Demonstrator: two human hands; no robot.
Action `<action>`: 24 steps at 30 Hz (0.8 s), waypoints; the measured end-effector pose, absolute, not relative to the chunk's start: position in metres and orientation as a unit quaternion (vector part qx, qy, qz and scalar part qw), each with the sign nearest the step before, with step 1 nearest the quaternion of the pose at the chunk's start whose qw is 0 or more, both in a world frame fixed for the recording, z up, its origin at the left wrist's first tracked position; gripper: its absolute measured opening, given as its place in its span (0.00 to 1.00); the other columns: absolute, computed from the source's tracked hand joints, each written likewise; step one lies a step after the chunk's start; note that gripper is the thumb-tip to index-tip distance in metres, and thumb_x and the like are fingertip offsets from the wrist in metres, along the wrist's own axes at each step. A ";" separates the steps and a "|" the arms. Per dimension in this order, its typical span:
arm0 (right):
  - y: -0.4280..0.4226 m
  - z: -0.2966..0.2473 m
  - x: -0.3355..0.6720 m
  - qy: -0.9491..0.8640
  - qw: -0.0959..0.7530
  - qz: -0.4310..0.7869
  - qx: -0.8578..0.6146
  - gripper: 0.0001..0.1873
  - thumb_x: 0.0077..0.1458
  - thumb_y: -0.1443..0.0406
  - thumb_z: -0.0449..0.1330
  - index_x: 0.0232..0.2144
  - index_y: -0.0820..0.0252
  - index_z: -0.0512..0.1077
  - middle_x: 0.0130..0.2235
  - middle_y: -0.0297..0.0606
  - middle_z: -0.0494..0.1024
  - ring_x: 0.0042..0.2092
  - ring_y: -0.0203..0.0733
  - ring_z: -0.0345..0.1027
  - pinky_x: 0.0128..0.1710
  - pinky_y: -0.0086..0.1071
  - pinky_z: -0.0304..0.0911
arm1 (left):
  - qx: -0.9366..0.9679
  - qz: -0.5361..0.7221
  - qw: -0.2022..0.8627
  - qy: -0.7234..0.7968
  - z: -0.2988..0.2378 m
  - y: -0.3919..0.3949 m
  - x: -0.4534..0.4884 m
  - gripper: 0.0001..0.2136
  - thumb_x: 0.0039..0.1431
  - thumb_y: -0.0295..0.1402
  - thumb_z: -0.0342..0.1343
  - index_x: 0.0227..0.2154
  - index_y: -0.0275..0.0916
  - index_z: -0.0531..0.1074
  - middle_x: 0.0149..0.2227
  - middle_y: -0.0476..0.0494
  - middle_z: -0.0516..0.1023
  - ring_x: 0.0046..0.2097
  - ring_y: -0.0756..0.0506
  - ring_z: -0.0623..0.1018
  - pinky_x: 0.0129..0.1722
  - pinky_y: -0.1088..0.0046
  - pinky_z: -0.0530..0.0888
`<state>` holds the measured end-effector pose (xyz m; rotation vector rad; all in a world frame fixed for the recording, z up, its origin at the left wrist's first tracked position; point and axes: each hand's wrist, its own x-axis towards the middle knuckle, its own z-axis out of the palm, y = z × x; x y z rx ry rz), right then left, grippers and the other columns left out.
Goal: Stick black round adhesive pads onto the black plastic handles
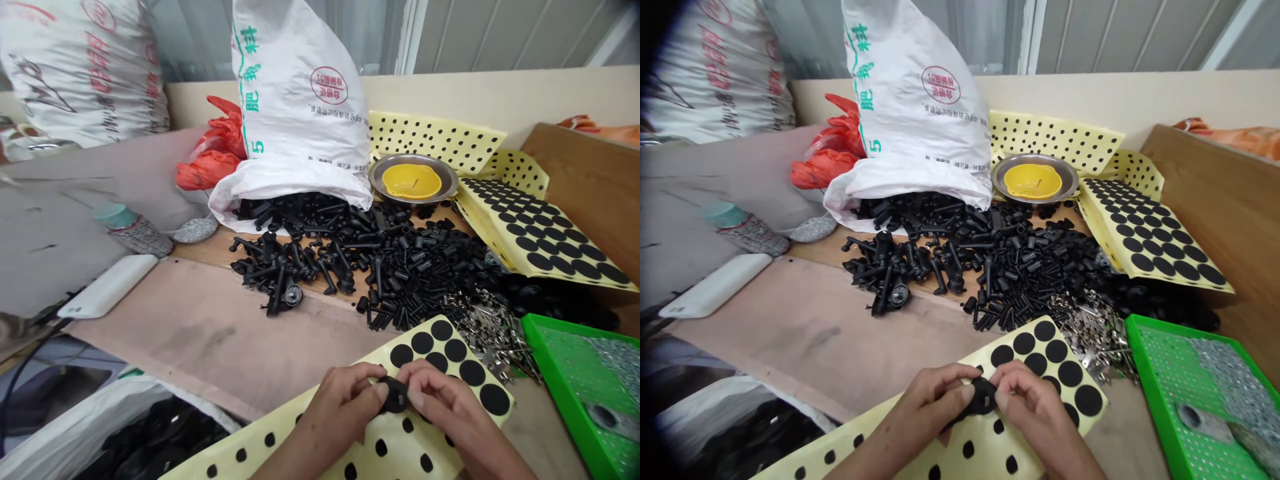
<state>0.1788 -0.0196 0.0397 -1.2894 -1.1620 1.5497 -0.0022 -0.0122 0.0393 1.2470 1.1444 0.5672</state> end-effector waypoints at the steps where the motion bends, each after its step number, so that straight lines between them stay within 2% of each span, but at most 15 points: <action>1: -0.020 0.040 0.178 -0.461 0.397 0.609 -0.509 0.15 0.45 0.55 0.62 0.18 0.58 0.68 0.33 0.37 0.71 0.34 0.42 0.62 0.32 0.30 0.57 | 0.542 0.253 0.624 0.503 0.038 -0.013 -0.001 0.16 0.56 0.41 0.51 0.41 0.35 0.72 0.18 0.56 0.59 0.19 0.54 0.61 0.18 0.80 0.61; 6: -0.019 0.040 0.178 -0.460 0.386 0.601 -0.528 0.15 0.44 0.54 0.62 0.18 0.57 0.67 0.32 0.38 0.71 0.35 0.43 0.62 0.32 0.30 0.58 | 0.588 0.288 0.540 0.529 0.035 -0.018 0.005 0.12 0.56 0.35 0.50 0.38 0.35 0.73 0.18 0.56 0.56 0.20 0.54 0.57 0.20 0.79 0.56; 10: -0.019 0.037 0.179 -0.476 0.385 0.592 -0.524 0.14 0.45 0.55 0.62 0.18 0.57 0.67 0.32 0.37 0.71 0.34 0.42 0.62 0.32 0.30 0.58 | 0.631 0.289 0.483 0.534 0.040 -0.021 0.005 0.13 0.56 0.33 0.50 0.41 0.36 0.73 0.19 0.56 0.57 0.22 0.53 0.57 0.23 0.77 0.56; 13: -0.019 0.033 0.179 -0.490 0.387 0.590 -0.512 0.14 0.46 0.56 0.61 0.18 0.57 0.66 0.31 0.37 0.71 0.32 0.41 0.61 0.31 0.30 0.57 | 0.626 0.265 0.502 0.535 0.043 -0.021 0.004 0.11 0.55 0.33 0.49 0.38 0.37 0.73 0.18 0.55 0.60 0.22 0.52 0.62 0.23 0.78 0.60; 17: -0.021 0.031 0.178 -0.497 0.395 0.586 -0.504 0.13 0.47 0.58 0.61 0.18 0.57 0.67 0.31 0.37 0.71 0.32 0.41 0.61 0.30 0.30 0.57 | 0.551 0.243 0.581 0.548 0.041 -0.017 0.006 0.11 0.52 0.34 0.51 0.37 0.36 0.71 0.17 0.55 0.65 0.21 0.50 0.70 0.23 0.77 0.66; 21: -0.023 0.034 0.178 -0.523 0.404 0.559 -0.501 0.12 0.47 0.59 0.61 0.18 0.58 0.68 0.29 0.36 0.70 0.31 0.40 0.61 0.29 0.29 0.58 | 0.503 0.240 0.630 0.541 0.037 -0.012 0.009 0.14 0.51 0.38 0.53 0.36 0.34 0.73 0.18 0.53 0.68 0.18 0.51 0.68 0.19 0.77 0.67; 24: -0.026 0.038 0.178 -0.520 0.411 0.555 -0.502 0.13 0.46 0.58 0.62 0.17 0.58 0.70 0.28 0.36 0.71 0.31 0.40 0.63 0.30 0.29 0.60 | 0.524 0.259 0.604 0.542 0.038 -0.013 0.011 0.13 0.49 0.37 0.53 0.34 0.34 0.74 0.17 0.55 0.63 0.18 0.52 0.64 0.18 0.77 0.66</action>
